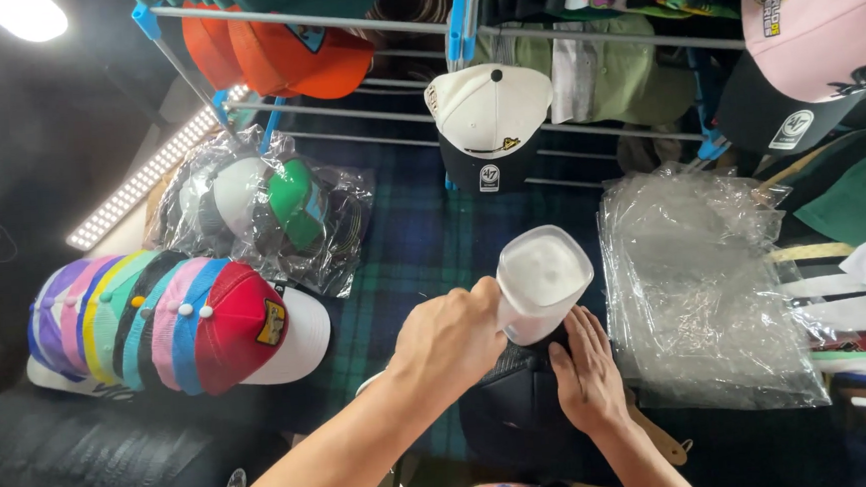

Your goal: Brushing and steaming a mesh hat to clean or reshape it

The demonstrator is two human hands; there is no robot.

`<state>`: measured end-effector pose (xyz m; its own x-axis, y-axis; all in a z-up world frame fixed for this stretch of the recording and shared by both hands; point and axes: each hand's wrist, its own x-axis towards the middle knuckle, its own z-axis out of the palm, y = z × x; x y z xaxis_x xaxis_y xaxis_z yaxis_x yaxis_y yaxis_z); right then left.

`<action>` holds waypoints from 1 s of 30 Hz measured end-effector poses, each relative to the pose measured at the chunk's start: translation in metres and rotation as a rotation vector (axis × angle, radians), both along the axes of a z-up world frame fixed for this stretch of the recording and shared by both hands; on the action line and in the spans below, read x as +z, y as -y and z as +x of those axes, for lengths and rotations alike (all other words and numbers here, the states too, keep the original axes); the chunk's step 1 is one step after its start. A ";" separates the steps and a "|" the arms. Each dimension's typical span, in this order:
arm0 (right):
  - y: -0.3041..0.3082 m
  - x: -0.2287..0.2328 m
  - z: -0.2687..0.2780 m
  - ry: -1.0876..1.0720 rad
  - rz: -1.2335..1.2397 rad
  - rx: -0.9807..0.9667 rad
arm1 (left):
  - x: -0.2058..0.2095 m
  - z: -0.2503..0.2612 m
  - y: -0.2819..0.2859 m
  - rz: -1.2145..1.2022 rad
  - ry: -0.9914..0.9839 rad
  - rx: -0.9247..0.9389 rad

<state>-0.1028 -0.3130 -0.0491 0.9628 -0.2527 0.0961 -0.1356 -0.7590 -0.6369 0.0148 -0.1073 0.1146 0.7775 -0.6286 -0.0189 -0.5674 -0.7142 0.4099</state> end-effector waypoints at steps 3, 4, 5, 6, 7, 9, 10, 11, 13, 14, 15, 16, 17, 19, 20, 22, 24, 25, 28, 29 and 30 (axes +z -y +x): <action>-0.003 -0.007 -0.004 0.142 0.023 -0.055 | -0.011 -0.008 -0.017 0.032 0.018 0.003; -0.007 -0.002 -0.006 0.142 0.023 -0.064 | -0.008 -0.011 -0.022 0.033 0.019 -0.006; -0.010 0.003 -0.007 0.145 0.031 -0.066 | -0.005 -0.014 -0.028 0.077 -0.027 0.007; -0.014 0.008 -0.006 0.152 0.039 -0.066 | -0.003 -0.014 -0.034 0.120 -0.067 0.022; -0.012 0.004 -0.002 0.157 0.040 -0.073 | -0.001 -0.008 -0.027 0.121 -0.062 0.015; -0.010 -0.003 -0.004 0.212 0.031 -0.046 | 0.002 -0.008 -0.018 0.128 -0.076 0.076; -0.007 -0.008 -0.003 0.215 0.030 -0.039 | 0.011 -0.004 -0.007 0.127 -0.074 0.084; -0.004 -0.012 -0.003 0.120 0.071 -0.090 | 0.020 0.000 0.004 0.119 -0.167 0.072; -0.003 -0.011 -0.002 0.017 0.110 -0.128 | 0.028 0.005 0.017 0.108 -0.268 0.073; -0.003 -0.007 -0.001 0.038 0.109 -0.117 | 0.026 0.006 0.019 0.088 -0.228 0.053; -0.004 -0.003 -0.001 0.059 0.109 -0.107 | 0.024 0.007 0.022 0.069 -0.188 0.032; -0.002 -0.010 -0.003 0.057 0.112 -0.096 | 0.022 0.002 0.013 0.071 -0.189 0.043; 0.000 -0.017 -0.005 0.055 0.109 -0.108 | 0.020 -0.002 0.005 0.063 -0.172 0.034; -0.001 -0.011 0.001 0.070 0.105 -0.131 | 0.011 -0.009 -0.017 0.055 -0.138 0.014; -0.007 0.001 -0.003 0.108 0.096 -0.096 | 0.003 -0.018 -0.033 0.055 -0.131 0.058; -0.015 0.019 -0.006 0.143 0.090 -0.064 | -0.018 -0.036 -0.065 0.057 -0.127 0.100; -0.022 0.033 -0.002 0.037 0.217 -0.152 | -0.043 -0.051 -0.096 0.036 -0.291 0.297; -0.019 0.033 0.002 0.045 0.215 -0.154 | -0.056 -0.047 -0.101 0.033 -0.284 0.293; -0.018 0.030 -0.004 0.016 0.190 -0.146 | -0.089 -0.050 -0.115 -0.118 -0.755 0.694; -0.018 0.030 -0.005 0.014 0.188 -0.149 | -0.093 -0.047 -0.113 -0.244 -0.907 0.818; -0.016 0.030 -0.002 0.021 0.185 -0.147 | -0.097 -0.040 -0.110 -0.382 -1.050 0.942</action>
<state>-0.1050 -0.2966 -0.0196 0.9126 -0.4052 0.0551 -0.2211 -0.6022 -0.7671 -0.0248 0.0030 0.0171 0.6296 -0.0022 -0.7769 0.7117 -0.3993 0.5779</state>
